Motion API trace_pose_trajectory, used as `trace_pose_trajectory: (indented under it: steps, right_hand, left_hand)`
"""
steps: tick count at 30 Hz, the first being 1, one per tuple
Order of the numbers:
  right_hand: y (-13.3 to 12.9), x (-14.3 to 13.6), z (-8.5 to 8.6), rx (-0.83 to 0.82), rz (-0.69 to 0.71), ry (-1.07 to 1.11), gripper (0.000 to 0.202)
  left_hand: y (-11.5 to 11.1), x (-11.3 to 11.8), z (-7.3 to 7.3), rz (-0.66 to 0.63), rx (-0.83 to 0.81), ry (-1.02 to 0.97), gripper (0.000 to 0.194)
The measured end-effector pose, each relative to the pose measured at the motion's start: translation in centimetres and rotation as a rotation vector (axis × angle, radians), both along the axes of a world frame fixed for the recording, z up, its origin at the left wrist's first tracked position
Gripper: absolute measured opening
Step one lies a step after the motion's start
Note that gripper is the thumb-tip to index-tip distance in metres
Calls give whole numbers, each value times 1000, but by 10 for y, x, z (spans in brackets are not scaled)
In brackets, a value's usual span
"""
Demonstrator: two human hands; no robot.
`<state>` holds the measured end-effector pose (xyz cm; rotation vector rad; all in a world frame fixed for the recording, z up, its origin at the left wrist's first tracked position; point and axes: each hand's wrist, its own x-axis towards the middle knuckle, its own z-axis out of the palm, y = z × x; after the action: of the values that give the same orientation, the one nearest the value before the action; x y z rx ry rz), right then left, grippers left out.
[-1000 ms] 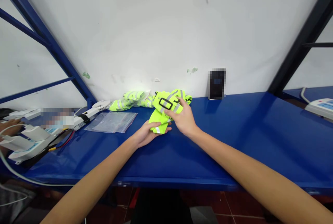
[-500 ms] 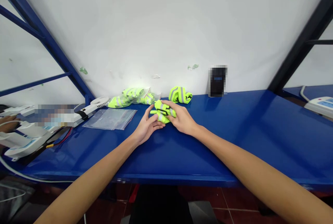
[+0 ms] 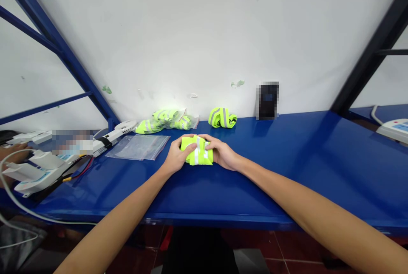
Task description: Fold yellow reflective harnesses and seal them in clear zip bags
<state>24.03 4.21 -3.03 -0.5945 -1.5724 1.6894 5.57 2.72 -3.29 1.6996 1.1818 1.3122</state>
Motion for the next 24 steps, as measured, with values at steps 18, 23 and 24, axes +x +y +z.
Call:
trace_pose_trajectory:
  steps: [18,23,24]
  right_hand:
    - [13,-47,-9,512,-772,-321,36]
    - [16,-67,-3,419,-872,-505,34]
    - [17,-69,-2,400,-886,-527,35]
  left_hand:
    - [19,12,-8,400,418,212,25]
    - [22,8,-11,556,390,283,28]
    - [22,8,-10,577,392,292,27]
